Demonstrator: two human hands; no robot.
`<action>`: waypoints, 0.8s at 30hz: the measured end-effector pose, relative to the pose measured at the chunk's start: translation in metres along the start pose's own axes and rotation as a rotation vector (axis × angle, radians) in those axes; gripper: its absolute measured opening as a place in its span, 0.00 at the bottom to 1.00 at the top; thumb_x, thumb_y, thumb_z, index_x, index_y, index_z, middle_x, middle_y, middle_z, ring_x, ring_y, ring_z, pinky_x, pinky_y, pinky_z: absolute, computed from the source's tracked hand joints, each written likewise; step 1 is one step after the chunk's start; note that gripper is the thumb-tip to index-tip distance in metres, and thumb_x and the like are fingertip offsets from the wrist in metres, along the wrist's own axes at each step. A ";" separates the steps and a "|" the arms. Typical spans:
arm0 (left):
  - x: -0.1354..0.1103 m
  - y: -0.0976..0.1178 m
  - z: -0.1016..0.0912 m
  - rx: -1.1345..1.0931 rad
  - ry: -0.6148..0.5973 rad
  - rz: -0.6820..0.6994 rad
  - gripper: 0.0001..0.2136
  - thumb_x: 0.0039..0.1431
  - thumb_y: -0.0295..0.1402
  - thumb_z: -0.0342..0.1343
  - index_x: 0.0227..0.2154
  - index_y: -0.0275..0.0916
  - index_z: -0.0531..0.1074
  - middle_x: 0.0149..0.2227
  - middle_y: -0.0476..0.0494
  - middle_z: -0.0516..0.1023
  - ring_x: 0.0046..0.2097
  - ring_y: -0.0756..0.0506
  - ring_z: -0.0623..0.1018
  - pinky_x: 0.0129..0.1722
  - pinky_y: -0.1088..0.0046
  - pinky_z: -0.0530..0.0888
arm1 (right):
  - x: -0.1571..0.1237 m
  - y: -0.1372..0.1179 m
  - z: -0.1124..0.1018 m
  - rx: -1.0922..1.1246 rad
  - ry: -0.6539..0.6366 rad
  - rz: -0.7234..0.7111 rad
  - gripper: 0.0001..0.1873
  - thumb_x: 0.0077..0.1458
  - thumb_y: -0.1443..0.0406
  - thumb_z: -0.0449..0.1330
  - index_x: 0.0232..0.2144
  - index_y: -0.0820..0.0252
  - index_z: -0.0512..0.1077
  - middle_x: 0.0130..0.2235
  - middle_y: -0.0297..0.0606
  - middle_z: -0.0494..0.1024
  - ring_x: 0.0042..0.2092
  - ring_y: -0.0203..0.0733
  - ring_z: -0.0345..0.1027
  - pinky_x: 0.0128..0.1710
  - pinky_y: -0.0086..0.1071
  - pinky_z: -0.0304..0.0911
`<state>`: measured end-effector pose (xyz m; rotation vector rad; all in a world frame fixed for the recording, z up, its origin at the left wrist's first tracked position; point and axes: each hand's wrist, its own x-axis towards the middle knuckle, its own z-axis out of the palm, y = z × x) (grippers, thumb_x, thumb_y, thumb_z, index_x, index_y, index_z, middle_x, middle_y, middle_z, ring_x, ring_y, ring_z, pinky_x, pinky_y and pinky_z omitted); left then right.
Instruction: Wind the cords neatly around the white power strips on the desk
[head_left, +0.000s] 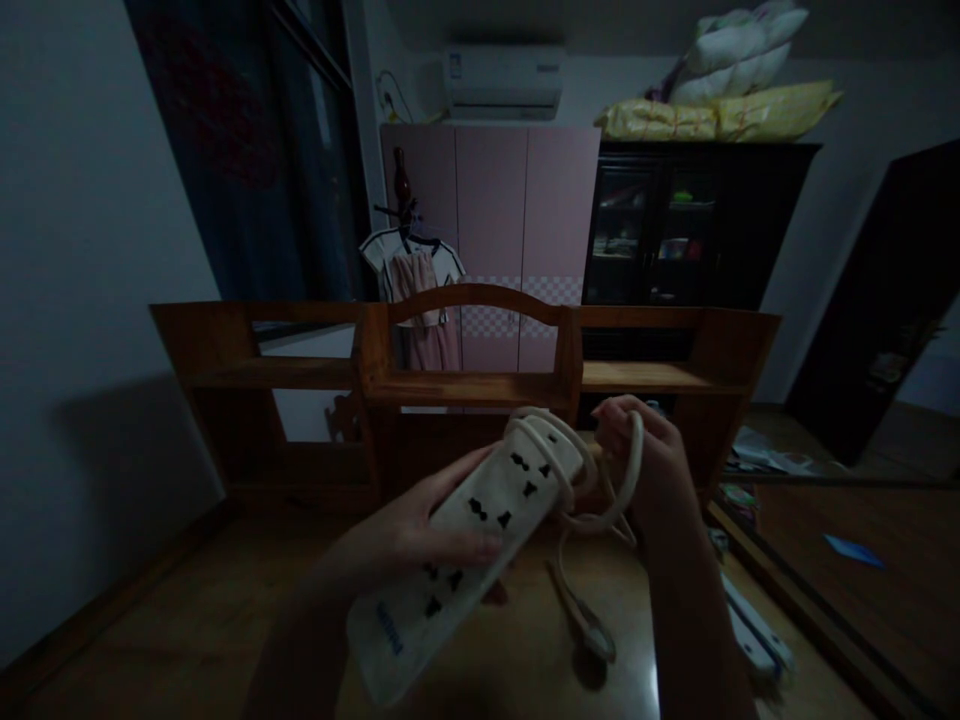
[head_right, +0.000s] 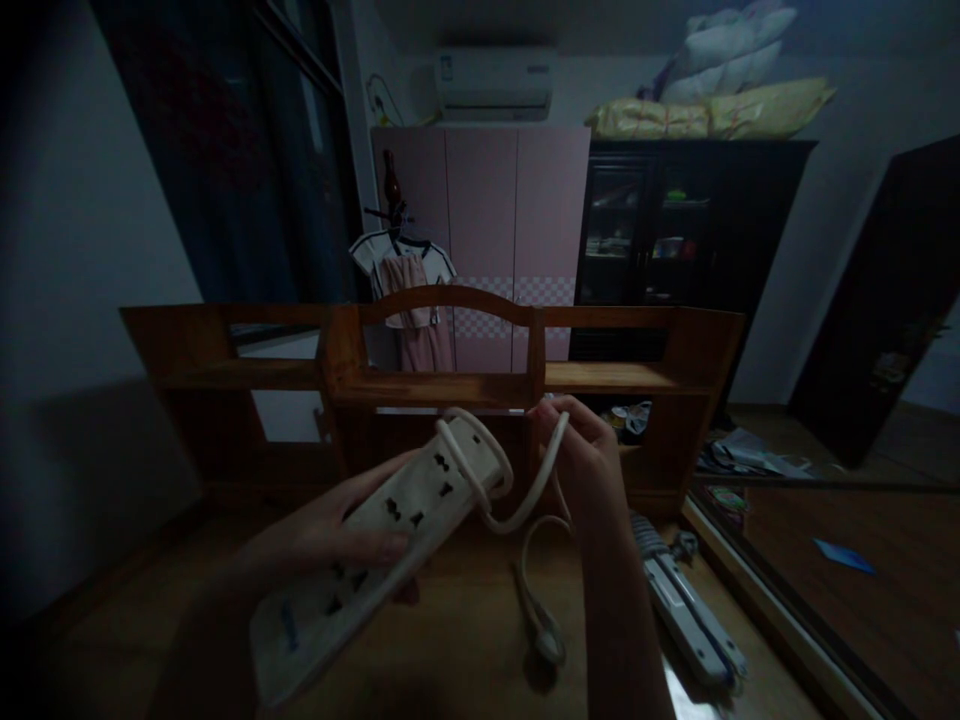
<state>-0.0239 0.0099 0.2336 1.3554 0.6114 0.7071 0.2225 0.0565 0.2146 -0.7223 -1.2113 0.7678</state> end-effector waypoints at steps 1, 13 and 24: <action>0.000 0.001 -0.003 0.015 0.049 0.022 0.32 0.50 0.32 0.63 0.58 0.49 0.60 0.39 0.43 0.76 0.34 0.42 0.80 0.32 0.67 0.77 | 0.001 -0.002 -0.005 -0.072 0.022 -0.015 0.10 0.54 0.58 0.60 0.29 0.58 0.72 0.25 0.31 0.65 0.23 0.31 0.52 0.21 0.27 0.48; 0.006 0.006 0.013 0.160 0.613 0.258 0.31 0.46 0.39 0.65 0.55 0.40 0.63 0.38 0.37 0.80 0.32 0.37 0.81 0.30 0.66 0.78 | -0.022 -0.022 -0.003 -0.573 -0.613 -0.063 0.10 0.55 0.58 0.60 0.33 0.59 0.73 0.30 0.35 0.75 0.32 0.37 0.67 0.29 0.27 0.59; -0.001 0.001 0.033 0.378 0.760 0.351 0.38 0.44 0.41 0.66 0.59 0.43 0.60 0.38 0.41 0.80 0.36 0.39 0.80 0.29 0.69 0.77 | -0.042 -0.046 -0.004 -0.778 -0.814 -0.042 0.17 0.65 0.57 0.48 0.27 0.59 0.66 0.24 0.30 0.68 0.25 0.31 0.60 0.25 0.25 0.53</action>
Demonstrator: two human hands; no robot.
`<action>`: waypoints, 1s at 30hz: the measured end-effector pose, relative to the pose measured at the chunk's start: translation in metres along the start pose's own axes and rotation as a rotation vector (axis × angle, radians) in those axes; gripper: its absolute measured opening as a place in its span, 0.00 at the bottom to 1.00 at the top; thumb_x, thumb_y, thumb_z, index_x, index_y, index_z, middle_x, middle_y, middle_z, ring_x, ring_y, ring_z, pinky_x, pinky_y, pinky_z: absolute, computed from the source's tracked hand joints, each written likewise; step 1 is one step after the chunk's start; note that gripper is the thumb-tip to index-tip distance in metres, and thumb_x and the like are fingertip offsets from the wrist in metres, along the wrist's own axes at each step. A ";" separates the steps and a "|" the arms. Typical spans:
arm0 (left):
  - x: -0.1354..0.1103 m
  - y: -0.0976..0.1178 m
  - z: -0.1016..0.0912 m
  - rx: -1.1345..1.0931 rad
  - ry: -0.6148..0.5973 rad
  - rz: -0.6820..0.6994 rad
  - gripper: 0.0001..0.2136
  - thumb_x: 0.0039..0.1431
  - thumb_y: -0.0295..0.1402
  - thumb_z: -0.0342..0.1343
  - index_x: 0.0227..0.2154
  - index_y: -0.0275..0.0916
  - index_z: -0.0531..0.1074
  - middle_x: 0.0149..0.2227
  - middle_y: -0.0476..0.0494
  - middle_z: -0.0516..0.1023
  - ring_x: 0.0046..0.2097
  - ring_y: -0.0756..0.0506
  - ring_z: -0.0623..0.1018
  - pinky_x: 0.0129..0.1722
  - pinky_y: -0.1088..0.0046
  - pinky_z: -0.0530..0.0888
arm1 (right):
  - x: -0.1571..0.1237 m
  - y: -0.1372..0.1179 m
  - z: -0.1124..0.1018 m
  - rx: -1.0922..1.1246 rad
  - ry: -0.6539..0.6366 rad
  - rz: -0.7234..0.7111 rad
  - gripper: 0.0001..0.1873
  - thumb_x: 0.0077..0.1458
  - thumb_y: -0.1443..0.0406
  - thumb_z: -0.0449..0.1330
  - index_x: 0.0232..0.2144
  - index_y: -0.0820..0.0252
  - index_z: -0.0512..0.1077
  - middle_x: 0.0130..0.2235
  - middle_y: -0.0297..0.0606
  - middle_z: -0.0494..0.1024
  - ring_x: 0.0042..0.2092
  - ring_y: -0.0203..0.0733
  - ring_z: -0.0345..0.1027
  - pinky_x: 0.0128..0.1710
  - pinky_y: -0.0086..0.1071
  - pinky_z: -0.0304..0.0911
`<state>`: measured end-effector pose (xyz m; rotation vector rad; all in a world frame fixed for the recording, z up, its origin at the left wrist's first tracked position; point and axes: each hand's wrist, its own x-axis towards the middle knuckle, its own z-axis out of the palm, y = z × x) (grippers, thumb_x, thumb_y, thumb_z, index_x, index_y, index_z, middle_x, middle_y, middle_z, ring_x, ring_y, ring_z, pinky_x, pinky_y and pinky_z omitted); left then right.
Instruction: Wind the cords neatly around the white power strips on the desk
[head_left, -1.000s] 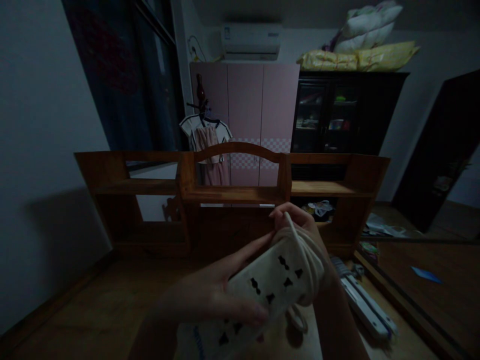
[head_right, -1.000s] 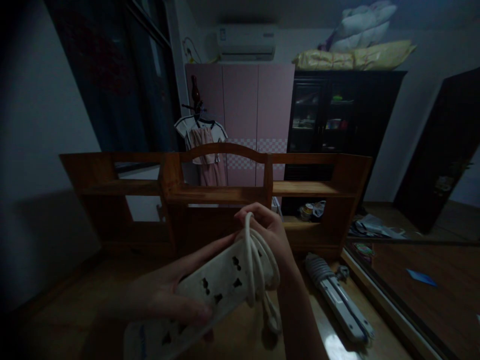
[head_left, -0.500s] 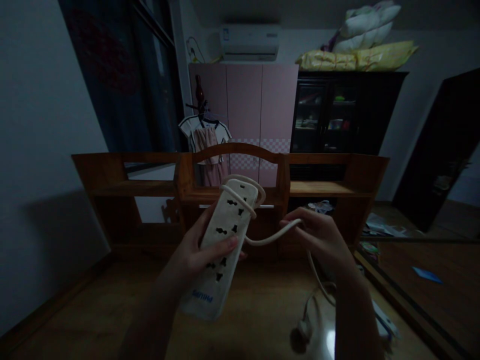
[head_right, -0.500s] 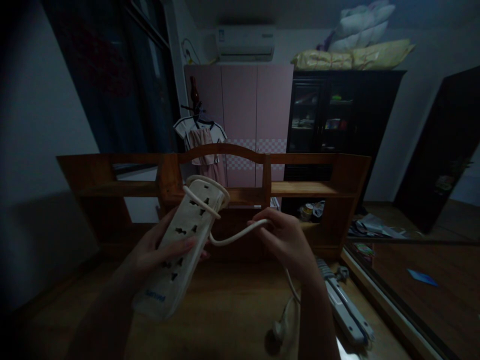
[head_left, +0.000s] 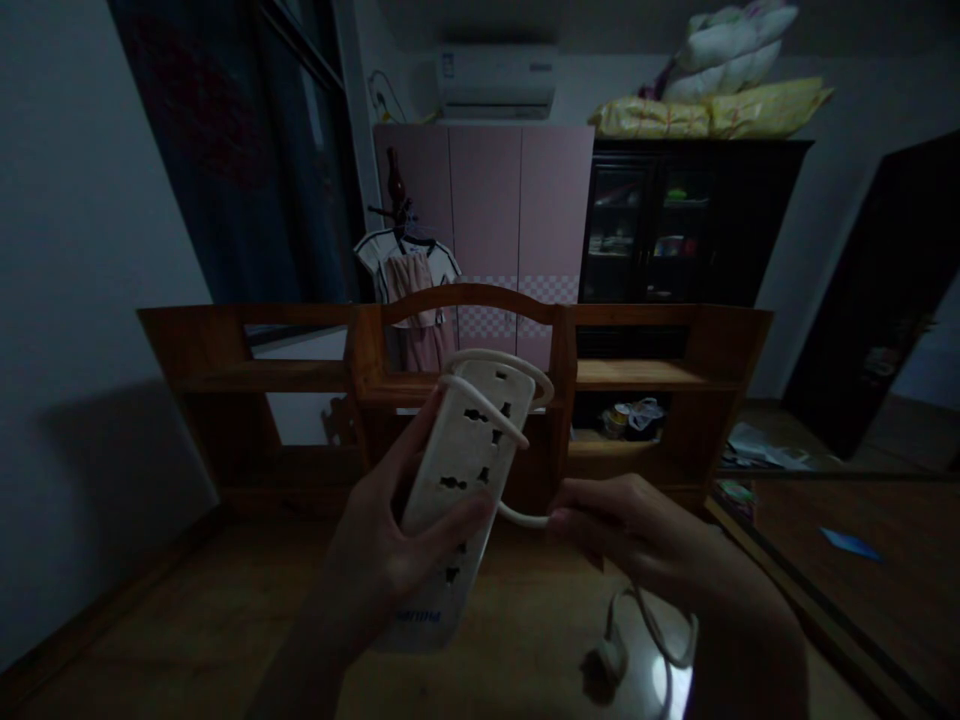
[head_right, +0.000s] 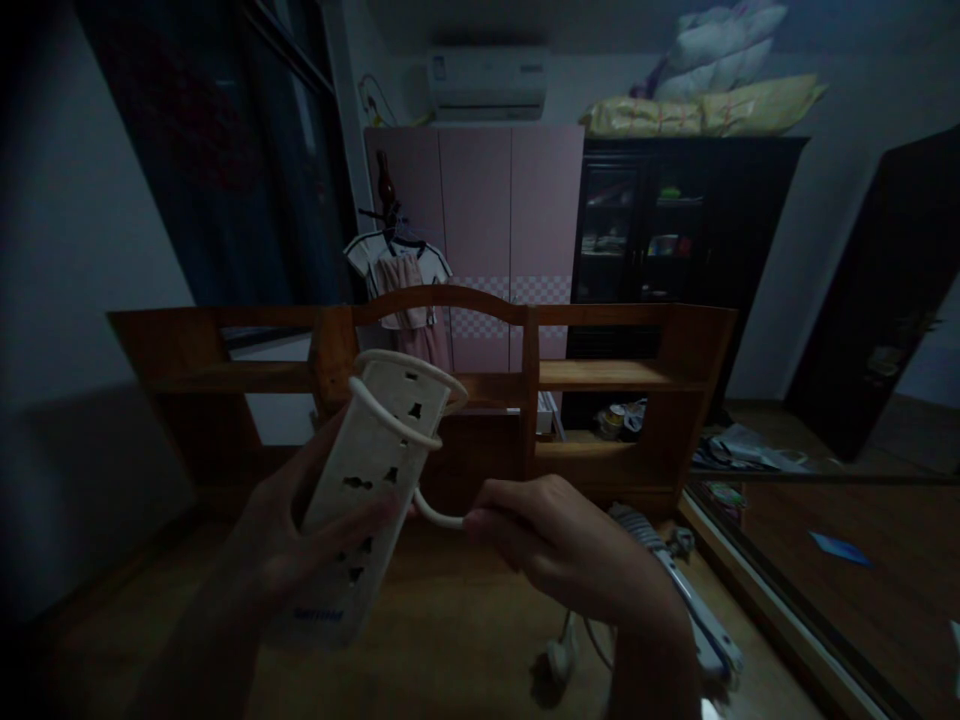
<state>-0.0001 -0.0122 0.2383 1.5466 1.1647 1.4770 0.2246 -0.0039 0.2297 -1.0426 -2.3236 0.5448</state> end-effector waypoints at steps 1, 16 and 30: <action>-0.001 0.000 0.001 -0.015 -0.019 -0.014 0.38 0.44 0.41 0.66 0.59 0.43 0.60 0.38 0.41 0.80 0.36 0.39 0.80 0.29 0.69 0.77 | 0.002 0.003 0.004 -0.039 0.008 0.007 0.16 0.65 0.58 0.48 0.28 0.59 0.65 0.24 0.30 0.68 0.25 0.31 0.60 0.25 0.26 0.52; -0.005 0.004 -0.002 -0.105 -0.330 -0.167 0.24 0.45 0.39 0.64 0.46 0.38 0.71 0.35 0.39 0.81 0.34 0.39 0.81 0.29 0.70 0.75 | 0.038 0.031 0.008 0.474 0.996 0.164 0.11 0.60 0.56 0.53 0.34 0.58 0.65 0.25 0.29 0.65 0.25 0.33 0.60 0.23 0.25 0.55; 0.021 -0.010 -0.017 -0.426 0.299 -0.068 0.25 0.43 0.38 0.67 0.46 0.37 0.73 0.36 0.38 0.81 0.34 0.40 0.81 0.26 0.72 0.77 | 0.012 0.022 -0.018 1.108 1.034 -0.264 0.05 0.49 0.72 0.54 0.26 0.59 0.61 0.20 0.25 0.51 0.20 0.29 0.41 0.17 0.24 0.41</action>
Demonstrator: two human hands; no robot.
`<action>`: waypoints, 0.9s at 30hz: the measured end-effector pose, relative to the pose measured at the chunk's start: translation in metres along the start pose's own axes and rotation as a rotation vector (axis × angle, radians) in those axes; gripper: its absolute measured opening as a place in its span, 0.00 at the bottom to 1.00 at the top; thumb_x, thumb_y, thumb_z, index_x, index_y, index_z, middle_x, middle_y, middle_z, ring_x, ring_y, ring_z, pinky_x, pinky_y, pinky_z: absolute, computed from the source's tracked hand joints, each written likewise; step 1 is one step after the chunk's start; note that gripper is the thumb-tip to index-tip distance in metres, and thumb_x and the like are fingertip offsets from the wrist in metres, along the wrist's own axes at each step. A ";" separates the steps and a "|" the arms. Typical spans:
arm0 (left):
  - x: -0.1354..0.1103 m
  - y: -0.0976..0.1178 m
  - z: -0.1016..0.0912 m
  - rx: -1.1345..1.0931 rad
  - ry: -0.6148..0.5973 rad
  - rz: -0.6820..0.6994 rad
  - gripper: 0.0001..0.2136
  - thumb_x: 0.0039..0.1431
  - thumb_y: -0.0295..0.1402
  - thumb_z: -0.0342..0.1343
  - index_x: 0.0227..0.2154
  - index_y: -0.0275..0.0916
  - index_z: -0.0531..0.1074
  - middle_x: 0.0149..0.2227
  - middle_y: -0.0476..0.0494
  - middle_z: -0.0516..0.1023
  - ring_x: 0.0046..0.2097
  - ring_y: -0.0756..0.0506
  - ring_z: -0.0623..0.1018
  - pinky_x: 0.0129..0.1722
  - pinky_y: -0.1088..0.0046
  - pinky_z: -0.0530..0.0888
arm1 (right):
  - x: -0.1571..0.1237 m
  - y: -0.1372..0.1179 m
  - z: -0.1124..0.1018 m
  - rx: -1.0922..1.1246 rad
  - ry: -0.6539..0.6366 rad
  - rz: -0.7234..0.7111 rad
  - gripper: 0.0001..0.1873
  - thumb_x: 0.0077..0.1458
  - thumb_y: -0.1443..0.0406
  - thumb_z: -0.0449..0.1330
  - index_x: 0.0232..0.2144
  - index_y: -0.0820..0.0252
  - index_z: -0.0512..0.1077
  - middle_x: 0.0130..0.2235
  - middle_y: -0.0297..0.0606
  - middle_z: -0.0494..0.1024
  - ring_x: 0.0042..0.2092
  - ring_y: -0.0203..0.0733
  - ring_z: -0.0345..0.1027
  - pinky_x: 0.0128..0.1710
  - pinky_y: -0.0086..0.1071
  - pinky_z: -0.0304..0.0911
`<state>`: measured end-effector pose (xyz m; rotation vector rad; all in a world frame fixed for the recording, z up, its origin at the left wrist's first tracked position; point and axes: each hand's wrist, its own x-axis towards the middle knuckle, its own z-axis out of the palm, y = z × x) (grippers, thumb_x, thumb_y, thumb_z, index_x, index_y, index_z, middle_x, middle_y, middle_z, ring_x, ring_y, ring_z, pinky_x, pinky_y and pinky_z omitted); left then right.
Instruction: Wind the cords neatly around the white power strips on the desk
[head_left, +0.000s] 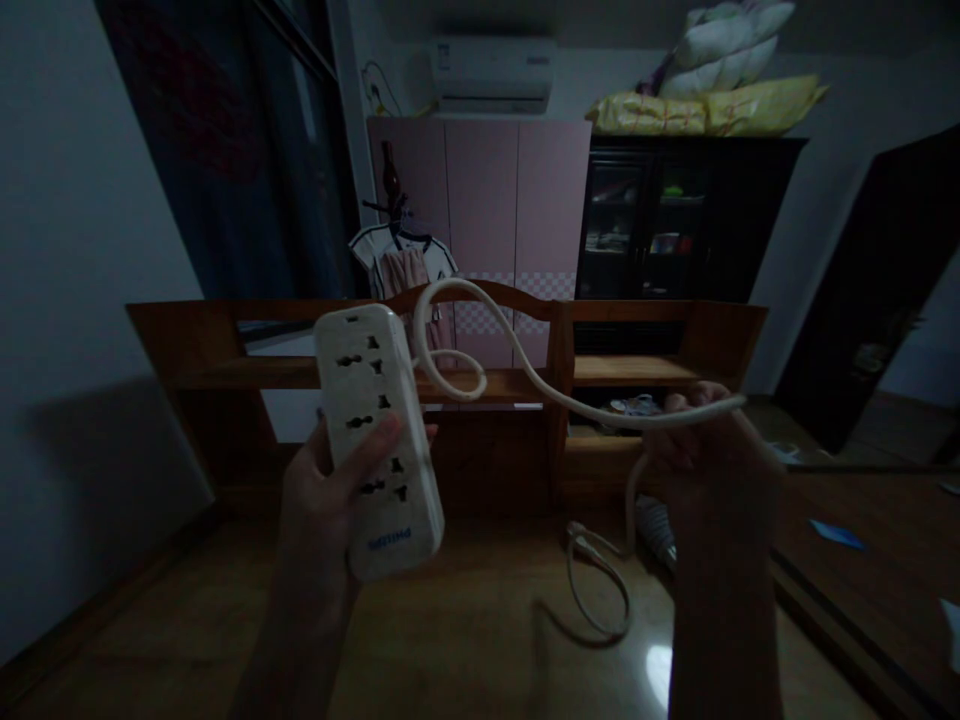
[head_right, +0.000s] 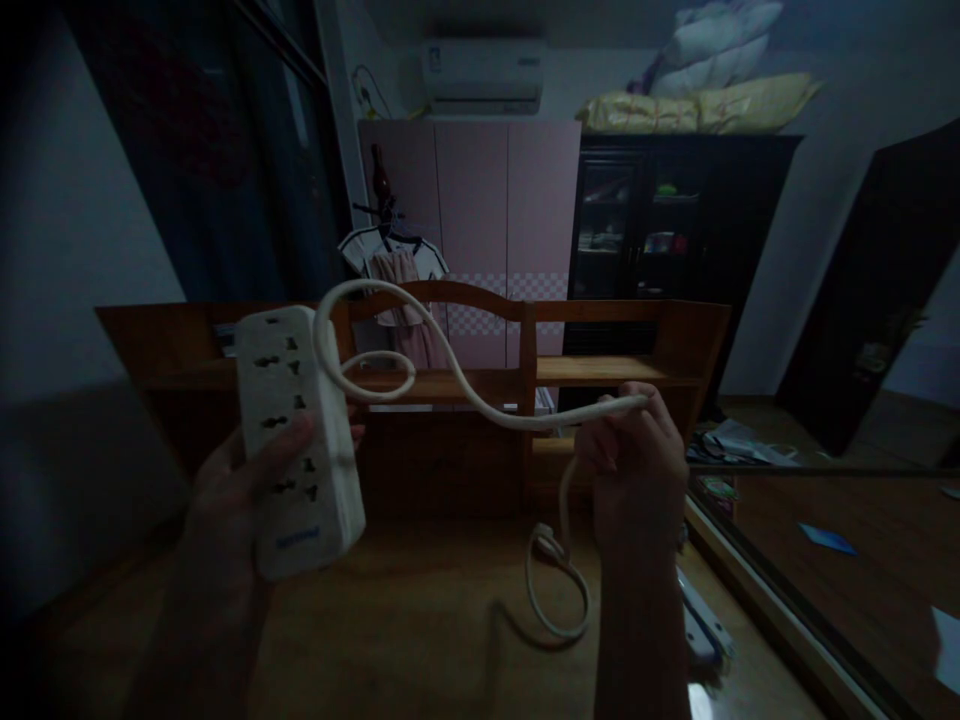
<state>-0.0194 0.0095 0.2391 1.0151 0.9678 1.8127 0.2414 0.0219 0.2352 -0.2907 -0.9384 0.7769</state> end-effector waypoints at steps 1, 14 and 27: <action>0.001 0.000 -0.001 -0.020 0.028 0.018 0.24 0.44 0.37 0.67 0.46 0.37 0.73 0.37 0.39 0.81 0.34 0.40 0.81 0.27 0.72 0.77 | -0.002 -0.001 0.001 -0.009 -0.020 -0.004 0.04 0.49 0.72 0.54 0.28 0.59 0.62 0.21 0.26 0.52 0.20 0.30 0.41 0.18 0.24 0.42; 0.012 -0.006 -0.016 -0.081 0.170 0.313 0.23 0.50 0.32 0.64 0.51 0.43 0.70 0.42 0.48 0.78 0.37 0.46 0.78 0.36 0.70 0.77 | -0.025 -0.012 -0.005 -0.567 -0.464 0.111 0.09 0.49 0.58 0.61 0.28 0.58 0.75 0.26 0.38 0.72 0.29 0.42 0.65 0.27 0.32 0.60; 0.029 0.003 -0.041 -0.116 0.239 0.435 0.24 0.51 0.30 0.63 0.52 0.44 0.69 0.48 0.50 0.75 0.42 0.45 0.77 0.40 0.68 0.77 | -0.016 -0.011 -0.003 -0.970 -0.876 0.352 0.11 0.59 0.58 0.56 0.33 0.59 0.74 0.31 0.36 0.76 0.32 0.37 0.69 0.31 0.28 0.62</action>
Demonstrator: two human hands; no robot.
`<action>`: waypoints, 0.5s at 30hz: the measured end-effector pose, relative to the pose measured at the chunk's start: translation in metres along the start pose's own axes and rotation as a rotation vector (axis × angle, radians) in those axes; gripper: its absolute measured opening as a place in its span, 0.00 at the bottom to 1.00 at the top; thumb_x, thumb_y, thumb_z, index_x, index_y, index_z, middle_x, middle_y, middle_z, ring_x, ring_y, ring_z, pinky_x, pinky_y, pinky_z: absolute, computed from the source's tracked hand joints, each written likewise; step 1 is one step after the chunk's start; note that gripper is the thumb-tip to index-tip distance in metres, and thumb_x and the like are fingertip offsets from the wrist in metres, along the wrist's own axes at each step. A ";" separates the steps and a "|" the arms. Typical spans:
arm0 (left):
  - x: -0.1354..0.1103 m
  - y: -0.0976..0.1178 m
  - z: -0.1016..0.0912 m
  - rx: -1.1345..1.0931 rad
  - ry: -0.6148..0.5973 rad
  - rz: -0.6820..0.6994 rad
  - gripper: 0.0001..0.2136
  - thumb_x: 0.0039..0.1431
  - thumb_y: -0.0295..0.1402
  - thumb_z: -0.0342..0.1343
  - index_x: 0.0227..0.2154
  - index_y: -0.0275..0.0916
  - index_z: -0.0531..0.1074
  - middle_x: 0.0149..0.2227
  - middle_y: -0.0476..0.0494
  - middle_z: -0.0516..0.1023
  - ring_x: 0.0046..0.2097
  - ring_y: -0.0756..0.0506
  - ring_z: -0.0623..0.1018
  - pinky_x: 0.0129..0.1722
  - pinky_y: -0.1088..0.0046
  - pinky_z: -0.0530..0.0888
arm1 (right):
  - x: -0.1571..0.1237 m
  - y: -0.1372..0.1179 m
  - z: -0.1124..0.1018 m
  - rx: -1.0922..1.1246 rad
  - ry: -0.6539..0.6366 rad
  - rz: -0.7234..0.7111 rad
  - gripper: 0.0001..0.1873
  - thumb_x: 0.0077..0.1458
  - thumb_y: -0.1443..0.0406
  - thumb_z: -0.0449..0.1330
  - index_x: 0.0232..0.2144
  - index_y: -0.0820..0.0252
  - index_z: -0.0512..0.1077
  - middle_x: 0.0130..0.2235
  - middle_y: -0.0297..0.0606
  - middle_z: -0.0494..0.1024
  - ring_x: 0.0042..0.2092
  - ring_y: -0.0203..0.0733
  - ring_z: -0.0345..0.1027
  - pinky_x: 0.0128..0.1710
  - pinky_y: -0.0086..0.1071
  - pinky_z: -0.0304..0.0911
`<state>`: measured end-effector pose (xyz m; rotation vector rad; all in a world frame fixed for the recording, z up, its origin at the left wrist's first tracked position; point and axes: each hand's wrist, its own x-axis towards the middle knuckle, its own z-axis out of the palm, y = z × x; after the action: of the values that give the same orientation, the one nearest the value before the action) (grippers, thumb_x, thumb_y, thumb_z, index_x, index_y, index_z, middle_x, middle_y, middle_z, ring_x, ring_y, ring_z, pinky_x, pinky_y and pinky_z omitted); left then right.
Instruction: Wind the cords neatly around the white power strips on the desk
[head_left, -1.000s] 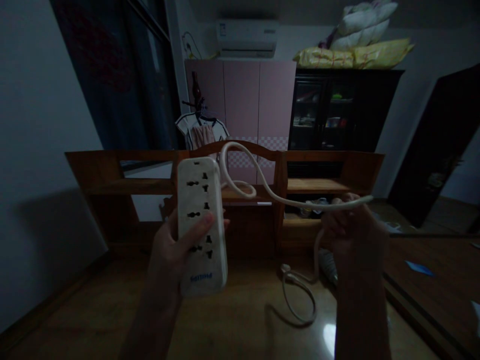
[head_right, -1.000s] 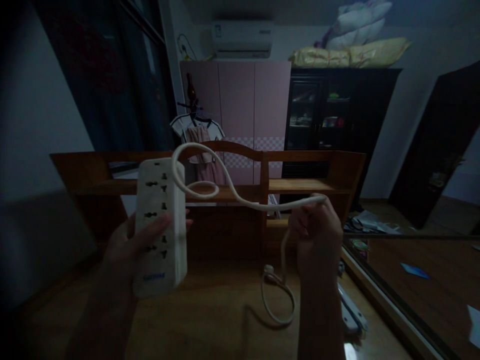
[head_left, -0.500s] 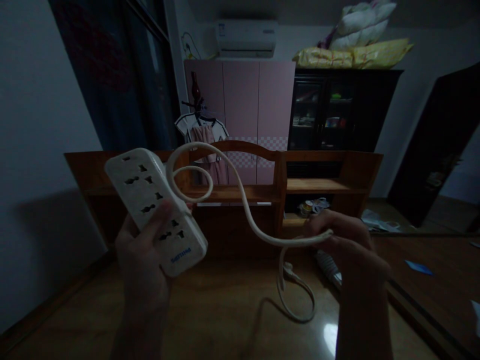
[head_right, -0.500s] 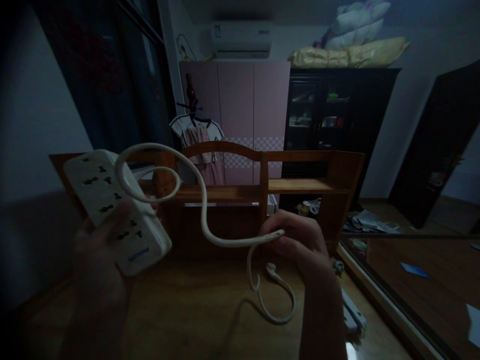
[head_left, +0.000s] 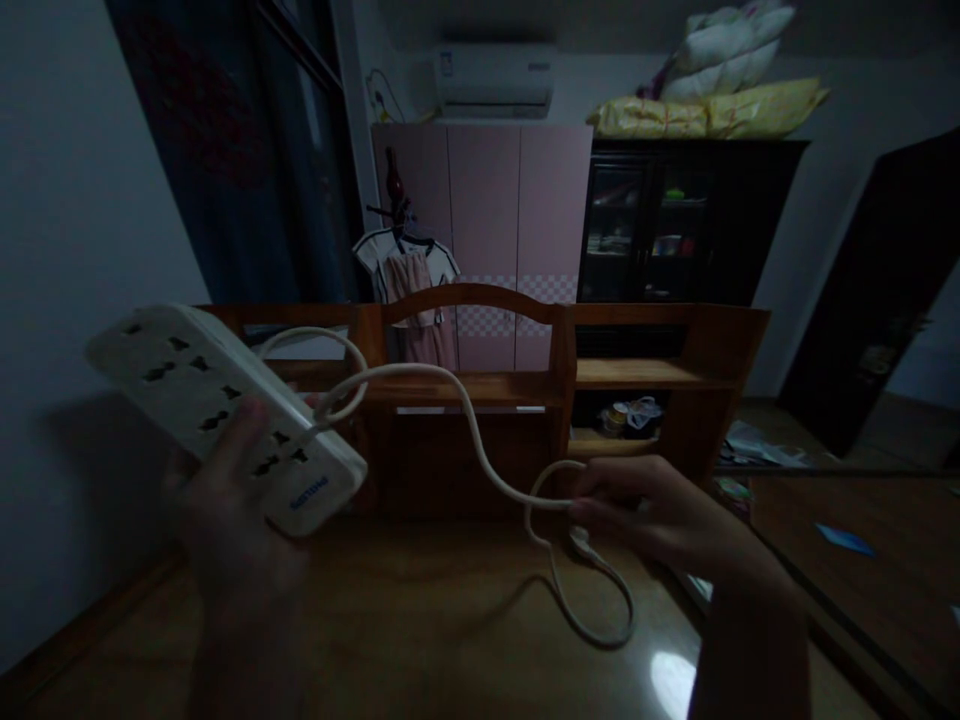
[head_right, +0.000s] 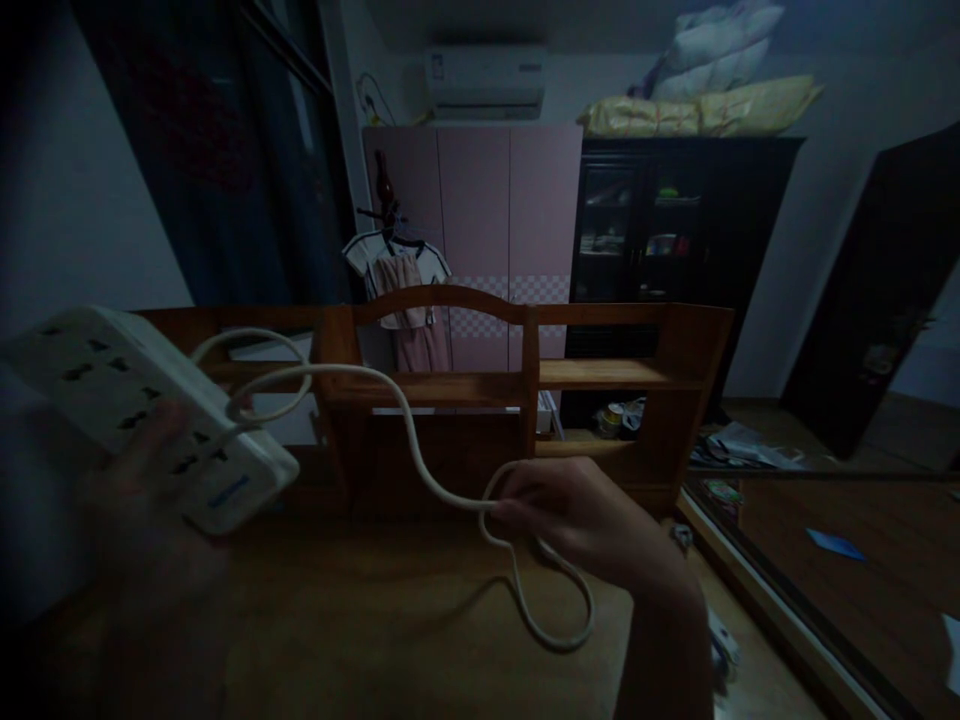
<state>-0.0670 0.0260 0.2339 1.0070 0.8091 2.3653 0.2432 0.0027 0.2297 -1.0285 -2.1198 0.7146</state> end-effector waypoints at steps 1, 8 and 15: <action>0.001 0.001 -0.002 0.002 0.021 0.003 0.24 0.50 0.30 0.63 0.52 0.45 0.69 0.47 0.51 0.75 0.43 0.45 0.77 0.40 0.68 0.78 | 0.005 0.004 0.002 -0.044 0.027 0.008 0.11 0.60 0.59 0.55 0.35 0.59 0.74 0.31 0.36 0.76 0.32 0.37 0.69 0.31 0.28 0.61; -0.008 0.011 0.006 0.036 -0.018 -0.038 0.21 0.50 0.32 0.62 0.49 0.41 0.71 0.45 0.47 0.78 0.42 0.43 0.78 0.36 0.69 0.78 | 0.032 0.052 0.015 -0.475 0.153 0.159 0.10 0.60 0.65 0.53 0.34 0.61 0.73 0.32 0.39 0.76 0.33 0.38 0.68 0.30 0.28 0.56; -0.038 0.027 0.024 0.139 -0.093 -0.221 0.17 0.48 0.36 0.62 0.42 0.38 0.75 0.37 0.45 0.81 0.31 0.46 0.79 0.25 0.78 0.75 | 0.046 0.092 0.029 -0.738 0.014 0.334 0.09 0.56 0.72 0.51 0.31 0.65 0.72 0.32 0.44 0.76 0.32 0.38 0.68 0.29 0.29 0.52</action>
<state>-0.0291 -0.0084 0.2463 1.0174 1.0049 2.0853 0.2418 0.0851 0.1616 -1.7920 -2.2660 0.0335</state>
